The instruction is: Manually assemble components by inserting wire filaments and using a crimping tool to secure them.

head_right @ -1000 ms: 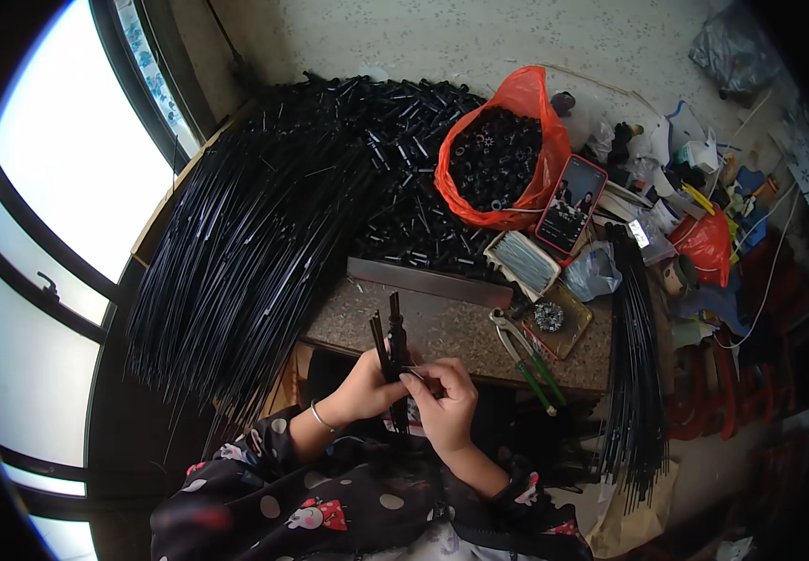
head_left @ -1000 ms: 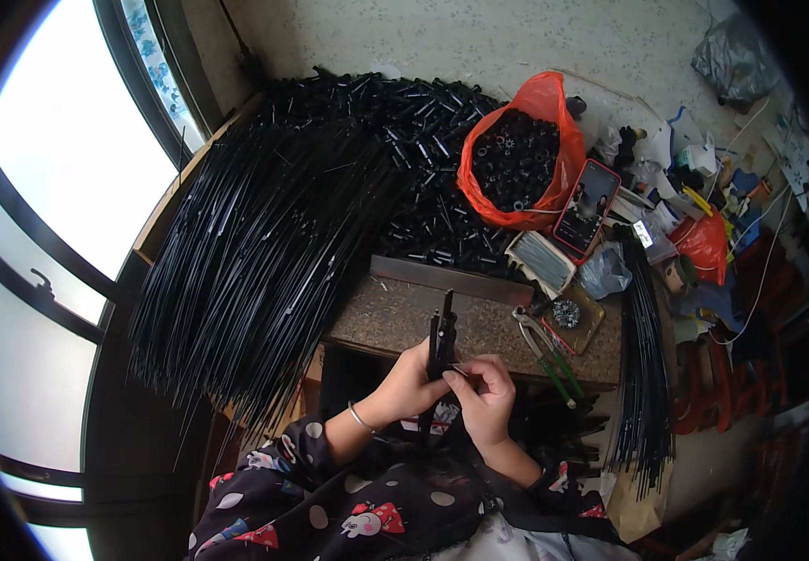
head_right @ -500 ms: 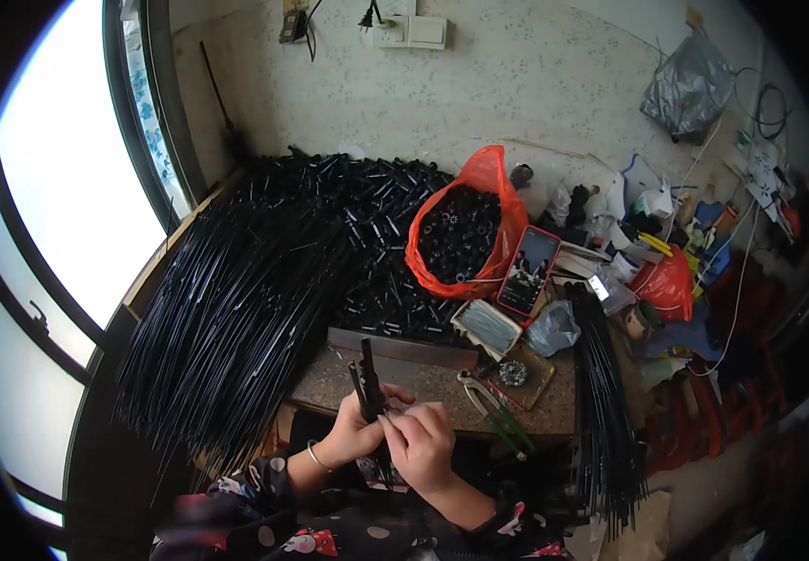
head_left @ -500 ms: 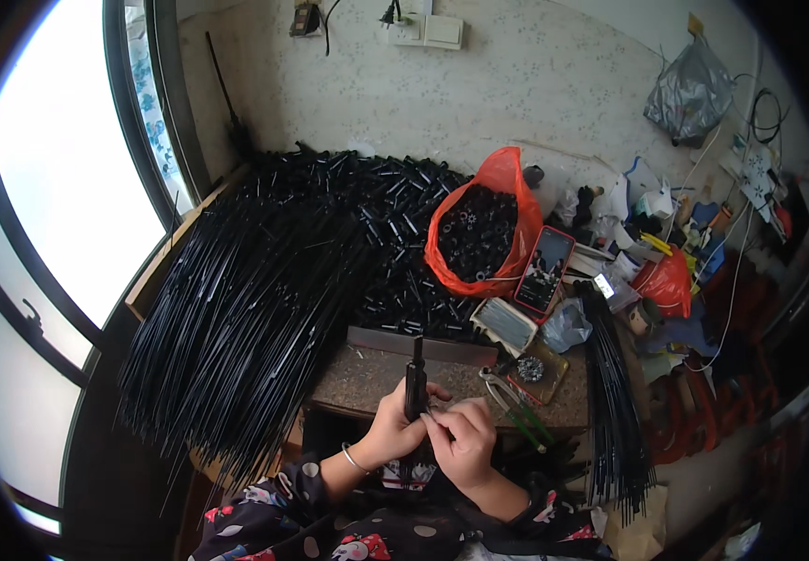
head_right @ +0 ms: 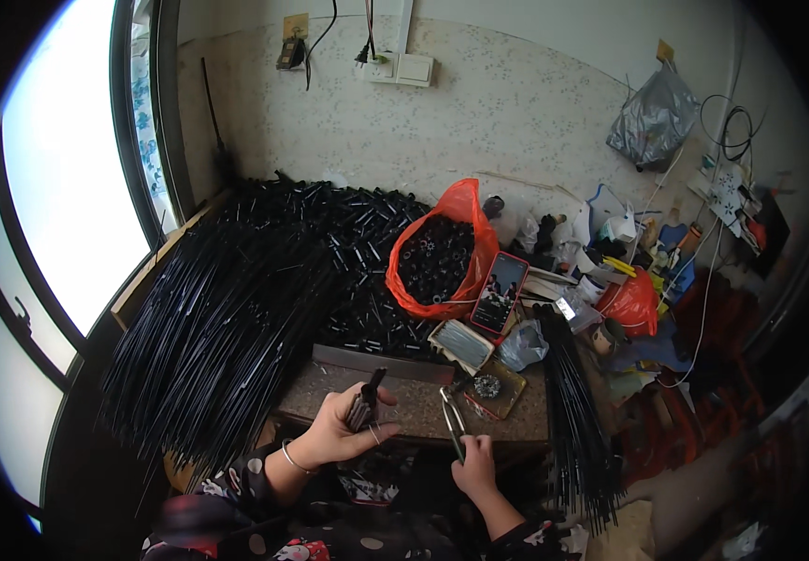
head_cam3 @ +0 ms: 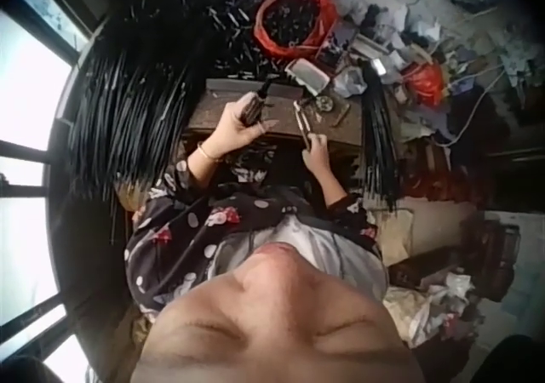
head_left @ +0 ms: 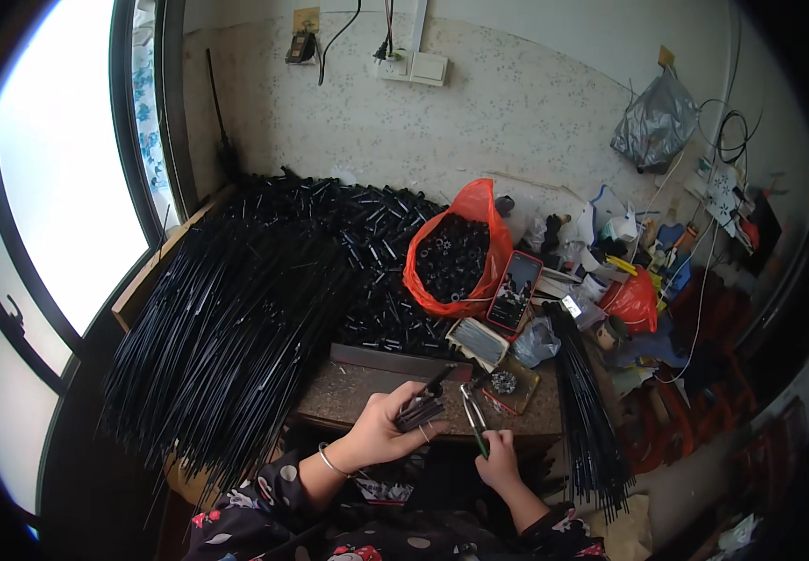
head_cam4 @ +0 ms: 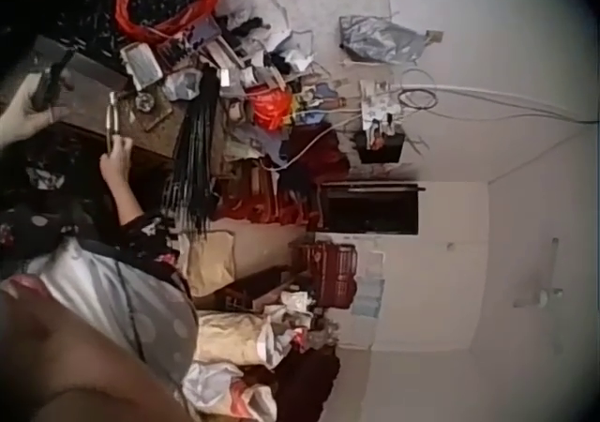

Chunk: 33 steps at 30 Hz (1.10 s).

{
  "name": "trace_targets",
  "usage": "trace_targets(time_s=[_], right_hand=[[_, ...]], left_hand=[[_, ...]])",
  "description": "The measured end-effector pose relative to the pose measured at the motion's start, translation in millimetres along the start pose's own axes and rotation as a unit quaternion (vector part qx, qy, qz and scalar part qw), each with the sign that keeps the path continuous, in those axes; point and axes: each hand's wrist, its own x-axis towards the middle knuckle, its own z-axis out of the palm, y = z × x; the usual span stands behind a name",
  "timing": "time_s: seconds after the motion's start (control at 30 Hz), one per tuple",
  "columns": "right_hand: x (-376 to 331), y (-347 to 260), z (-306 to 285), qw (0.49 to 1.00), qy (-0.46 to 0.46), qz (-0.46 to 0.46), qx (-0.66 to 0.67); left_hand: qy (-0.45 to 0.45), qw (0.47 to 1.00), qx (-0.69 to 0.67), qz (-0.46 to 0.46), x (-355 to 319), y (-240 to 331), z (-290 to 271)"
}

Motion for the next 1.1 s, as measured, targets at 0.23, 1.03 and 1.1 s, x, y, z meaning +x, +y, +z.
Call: trace_targets(time_s=[0.23,1.03,1.1], right_hand=[[-16,-61,-113,0.751,-0.124,-0.06,0.645],[7,-86,-146,0.922,0.117,-0.265,0.256],[9,-84,-157,0.909,0.093,-0.296,0.279]], left_hand=[[0.046,0.999,-0.023,0.017,8,-10,-36],[0.113,0.989,-0.096,-0.019,3,6,-39],[0.149,0.98,-0.129,0.013,5,9,-43]])
